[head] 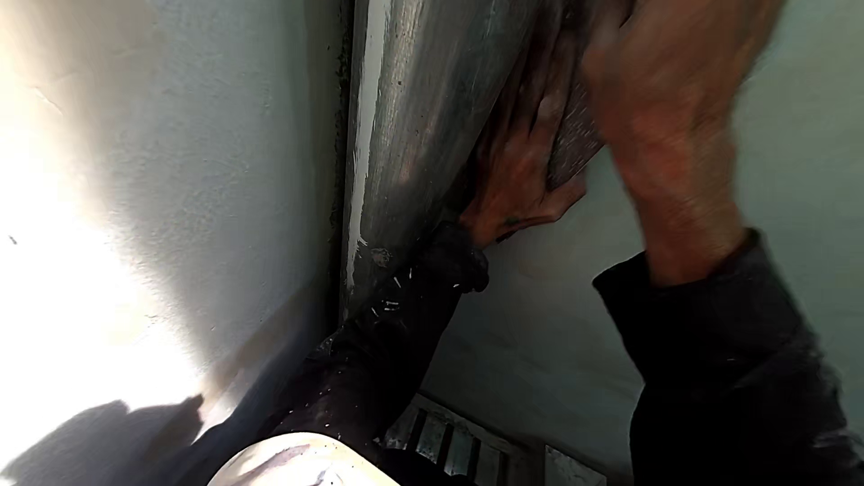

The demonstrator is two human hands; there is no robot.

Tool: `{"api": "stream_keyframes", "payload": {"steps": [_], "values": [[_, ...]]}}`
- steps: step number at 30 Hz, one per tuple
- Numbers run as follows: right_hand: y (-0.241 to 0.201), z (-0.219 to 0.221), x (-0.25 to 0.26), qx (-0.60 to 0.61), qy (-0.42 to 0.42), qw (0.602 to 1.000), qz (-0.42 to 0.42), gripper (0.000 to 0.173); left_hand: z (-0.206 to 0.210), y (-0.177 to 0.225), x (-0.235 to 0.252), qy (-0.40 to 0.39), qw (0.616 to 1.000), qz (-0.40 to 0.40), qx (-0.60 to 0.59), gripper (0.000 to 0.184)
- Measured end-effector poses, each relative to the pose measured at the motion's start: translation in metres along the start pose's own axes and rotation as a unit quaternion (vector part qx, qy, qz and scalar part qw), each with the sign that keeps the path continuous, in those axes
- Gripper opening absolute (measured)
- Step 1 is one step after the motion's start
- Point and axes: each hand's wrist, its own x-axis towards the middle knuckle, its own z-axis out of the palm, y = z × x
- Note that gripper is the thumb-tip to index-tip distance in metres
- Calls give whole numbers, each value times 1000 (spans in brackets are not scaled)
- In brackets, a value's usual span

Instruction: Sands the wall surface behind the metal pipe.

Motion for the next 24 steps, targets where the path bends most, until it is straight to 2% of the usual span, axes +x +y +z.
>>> {"api": "stream_keyframes", "payload": {"steps": [3, 4, 6, 8, 10, 12, 14, 15, 17, 20, 22, 24], "values": [[-20, 58, -121, 53, -150, 986, -48, 19, -13, -10, -162, -63, 991, -119, 11, 102], [-24, 79, -157, 76, -174, 980, -62, 20, -16, -12, -204, -69, 987, -146, 19, 102], [-27, 111, -199, 100, -134, 983, -78, 17, -20, -11, -250, -64, 984, -165, 29, 101], [-28, 117, -208, 134, -99, 984, -64, 16, -26, -9, -257, -68, 983, -167, 22, 101], [-33, 107, -207, 181, -127, 975, -24, 17, -35, 0, -256, -73, 980, -181, 19, 99], [-33, 99, -200, 242, -169, 955, 2, 20, -41, 11, -254, -77, 975, -209, 1, 90], [-25, 93, -190, 279, -195, 940, -21, 30, -49, 19, -255, -77, 967, -241, -16, 82], [-19, 88, -180, 258, -203, 943, -50, 36, -53, 21, -255, -81, 965, -250, -19, 81], [-9, 84, -160, 126, -190, 968, -104, 50, -64, 23, -259, -82, 962, -258, -19, 79], [-16, 87, -140, -73, -218, 968, -103, 65, -86, 29, -274, -98, 954, -283, -32, 76], [-28, 82, -136, -110, -283, 947, -100, 66, -98, 33, -287, -94, 951, -291, -39, 74], [-33, 82, -143, -101, -314, 937, -111, 63, -111, 38, -300, -102, 949, -297, -37, 72]]}}
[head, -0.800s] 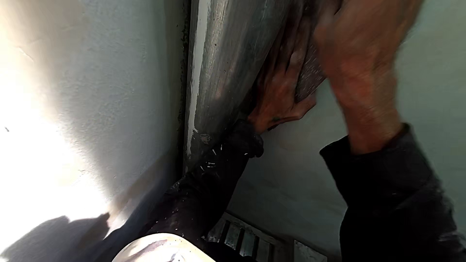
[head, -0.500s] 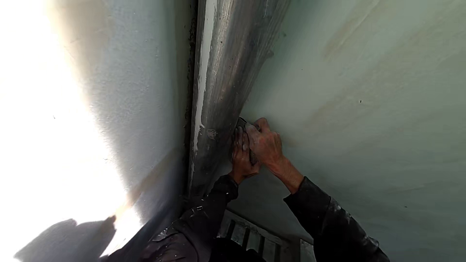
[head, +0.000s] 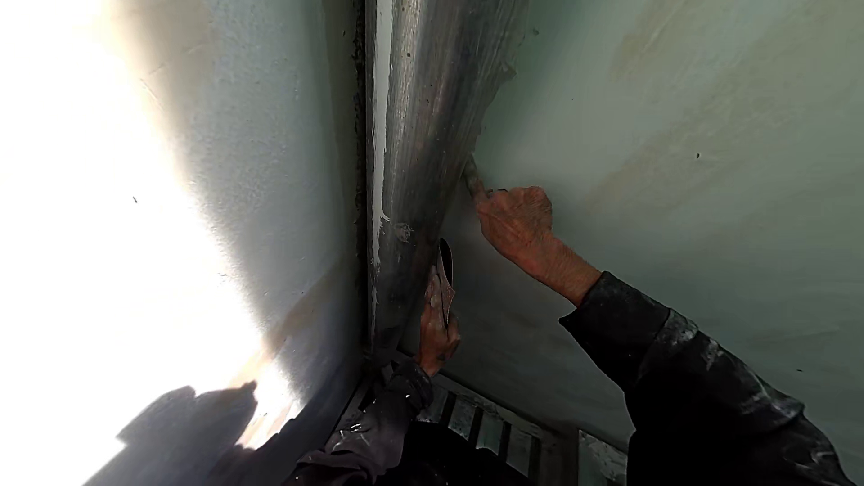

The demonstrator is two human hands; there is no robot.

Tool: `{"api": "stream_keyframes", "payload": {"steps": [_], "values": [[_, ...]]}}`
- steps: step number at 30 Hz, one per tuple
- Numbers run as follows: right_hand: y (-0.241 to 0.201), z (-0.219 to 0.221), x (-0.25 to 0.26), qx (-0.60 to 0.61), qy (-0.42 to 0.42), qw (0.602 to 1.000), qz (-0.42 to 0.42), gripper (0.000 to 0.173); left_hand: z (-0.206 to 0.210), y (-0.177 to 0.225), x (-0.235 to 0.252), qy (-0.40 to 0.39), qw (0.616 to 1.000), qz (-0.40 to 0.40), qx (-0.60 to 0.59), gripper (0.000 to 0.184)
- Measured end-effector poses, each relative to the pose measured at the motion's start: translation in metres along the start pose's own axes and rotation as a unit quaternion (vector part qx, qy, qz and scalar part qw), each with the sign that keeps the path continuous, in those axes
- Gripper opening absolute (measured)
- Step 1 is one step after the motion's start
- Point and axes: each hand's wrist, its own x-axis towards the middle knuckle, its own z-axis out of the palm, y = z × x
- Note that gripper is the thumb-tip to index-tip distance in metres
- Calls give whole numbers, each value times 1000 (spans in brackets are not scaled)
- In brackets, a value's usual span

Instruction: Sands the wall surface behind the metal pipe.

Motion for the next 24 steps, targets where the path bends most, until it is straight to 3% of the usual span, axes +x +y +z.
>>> {"api": "stream_keyframes", "payload": {"steps": [3, 8, 16, 19, 22, 24], "values": [[-4, 10, -5, 17, -27, 999, -42, 50, -10, -4, -15, -5, 1000, -16, 21, 70], [2, 7, -7, 6, -32, 998, -61, 47, -17, -3, -20, 7, 999, -18, 36, 70], [52, -49, 12, -12, 39, 999, 15, 65, -15, 9, -15, 23, 999, 27, 17, 69], [81, -66, 8, 49, 153, 985, 67, 61, -8, 15, 4, 30, 996, 84, 12, 69], [114, -58, -18, 103, 347, 928, 88, 48, 4, 33, 43, 34, 989, 137, 31, 69], [138, -48, -43, 101, 423, 896, 88, 41, 13, 51, 85, 48, 983, 176, 33, 70]]}}
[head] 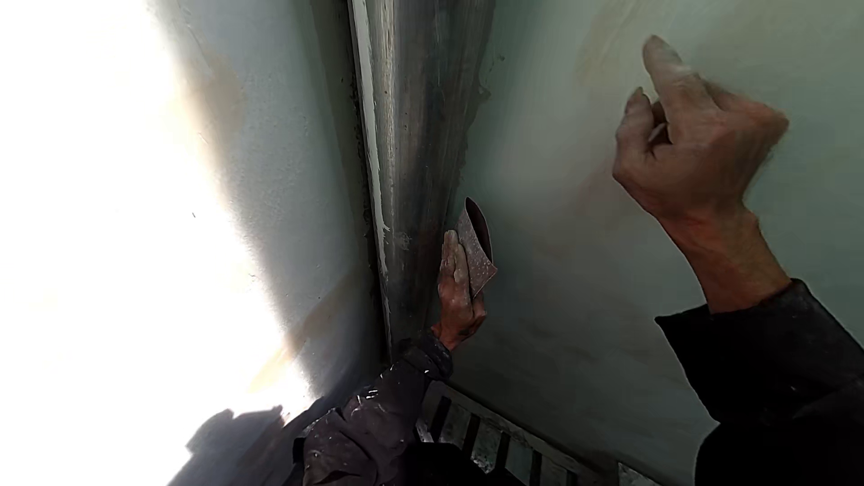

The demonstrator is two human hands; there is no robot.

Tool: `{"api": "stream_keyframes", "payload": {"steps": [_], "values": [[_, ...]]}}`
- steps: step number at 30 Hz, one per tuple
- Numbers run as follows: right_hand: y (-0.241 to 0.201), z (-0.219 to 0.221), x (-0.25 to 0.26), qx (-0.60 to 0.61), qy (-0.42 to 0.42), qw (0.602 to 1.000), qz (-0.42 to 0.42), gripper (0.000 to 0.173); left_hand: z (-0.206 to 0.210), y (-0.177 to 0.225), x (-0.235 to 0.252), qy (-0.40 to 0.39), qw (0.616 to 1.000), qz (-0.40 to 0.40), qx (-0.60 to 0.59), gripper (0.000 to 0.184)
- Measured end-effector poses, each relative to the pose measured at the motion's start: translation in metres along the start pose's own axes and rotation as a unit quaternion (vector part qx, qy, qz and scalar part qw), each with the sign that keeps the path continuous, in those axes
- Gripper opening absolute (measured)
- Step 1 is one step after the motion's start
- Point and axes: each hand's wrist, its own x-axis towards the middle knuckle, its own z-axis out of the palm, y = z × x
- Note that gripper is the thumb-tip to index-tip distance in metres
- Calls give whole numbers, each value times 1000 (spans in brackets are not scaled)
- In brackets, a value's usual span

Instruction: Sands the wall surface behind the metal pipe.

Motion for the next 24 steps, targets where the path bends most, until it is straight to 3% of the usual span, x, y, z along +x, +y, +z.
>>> {"api": "stream_keyframes", "payload": {"steps": [5, 8, 14, 24], "values": [[78, -22, -55, -30, 81, 996, -29, 37, 26, 31, 137, 14, 991, 69, 115, 77], [104, -13, -84, -41, 83, 991, -95, 35, 40, 36, 186, 15, 982, 85, 168, 80], [110, -6, -96, -32, 99, 987, -123, 33, 30, 13, 197, -26, 964, 171, 200, 90], [112, -4, -96, 1, 132, 984, -120, 30, 46, -1, 195, 22, 967, 208, 144, 91]]}}
